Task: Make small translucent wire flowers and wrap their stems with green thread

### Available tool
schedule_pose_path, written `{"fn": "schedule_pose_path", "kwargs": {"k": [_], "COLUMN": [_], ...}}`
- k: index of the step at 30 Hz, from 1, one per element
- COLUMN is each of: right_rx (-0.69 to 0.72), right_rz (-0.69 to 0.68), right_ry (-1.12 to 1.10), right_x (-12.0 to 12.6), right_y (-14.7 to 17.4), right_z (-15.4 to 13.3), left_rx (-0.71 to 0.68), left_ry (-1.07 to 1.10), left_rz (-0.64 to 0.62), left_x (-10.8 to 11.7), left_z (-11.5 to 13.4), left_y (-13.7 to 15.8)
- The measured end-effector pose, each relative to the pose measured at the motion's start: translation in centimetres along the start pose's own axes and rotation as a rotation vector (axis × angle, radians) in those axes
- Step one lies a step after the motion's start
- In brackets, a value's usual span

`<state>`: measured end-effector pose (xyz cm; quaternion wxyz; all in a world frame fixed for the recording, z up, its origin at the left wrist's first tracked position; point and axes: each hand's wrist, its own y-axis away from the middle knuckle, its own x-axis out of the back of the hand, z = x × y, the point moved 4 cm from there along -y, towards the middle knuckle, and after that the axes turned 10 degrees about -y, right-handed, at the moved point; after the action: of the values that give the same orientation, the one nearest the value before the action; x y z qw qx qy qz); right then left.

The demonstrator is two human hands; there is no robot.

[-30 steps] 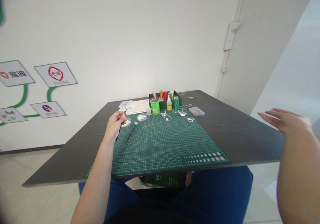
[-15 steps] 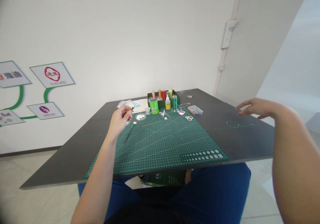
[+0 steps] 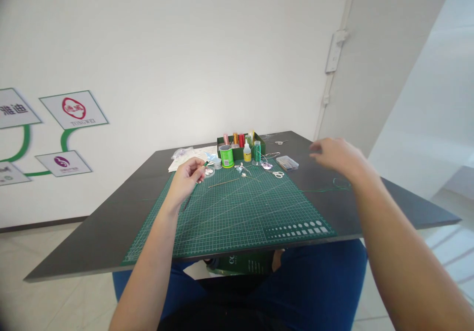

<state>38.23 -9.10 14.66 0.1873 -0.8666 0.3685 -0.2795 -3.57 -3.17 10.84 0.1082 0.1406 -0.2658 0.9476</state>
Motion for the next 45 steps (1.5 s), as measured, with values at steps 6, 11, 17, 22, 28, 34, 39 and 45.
{"fn": "schedule_pose_path", "kwargs": {"k": [6,11,17,22,28,34,39,45], "right_rx": [0.189,-0.01,-0.004,0.1,0.182,0.163,0.117,0.06], "right_rz": [-0.422,-0.751,-0.796,-0.805,-0.784,-0.726,-0.661,-0.626], "right_ry": [-0.385,-0.858,-0.82,-0.563,-0.47,-0.464,-0.483,-0.485], "right_x": [-8.7,-16.1,-19.6,-19.1,-18.3,-17.6,-17.1,-15.8], "right_y": [9.4,16.3,18.6,17.3,16.9,17.8,18.1,19.7], "right_z": [-7.3,-9.5,-10.1,-9.9,-8.3,-6.1,-4.5,-4.1], "left_rx": [0.023,0.035,-0.027,-0.035,0.027,0.076,0.093,0.091], "left_ry": [0.128,0.17,0.031,-0.081,-0.001,0.102,0.061,-0.063], "left_rz": [-0.072,-0.1,-0.096,-0.107,-0.173,-0.198,-0.16,-0.07], "left_x": [-1.4,-2.1,-2.2,-1.9,-2.9,-4.0,-3.9,-3.5], "left_z": [0.8,1.4,0.4,-1.6,-3.4,-4.5,-4.7,-3.5], "left_y": [0.6,1.7,2.2,1.7,2.5,4.2,5.6,7.5]}}
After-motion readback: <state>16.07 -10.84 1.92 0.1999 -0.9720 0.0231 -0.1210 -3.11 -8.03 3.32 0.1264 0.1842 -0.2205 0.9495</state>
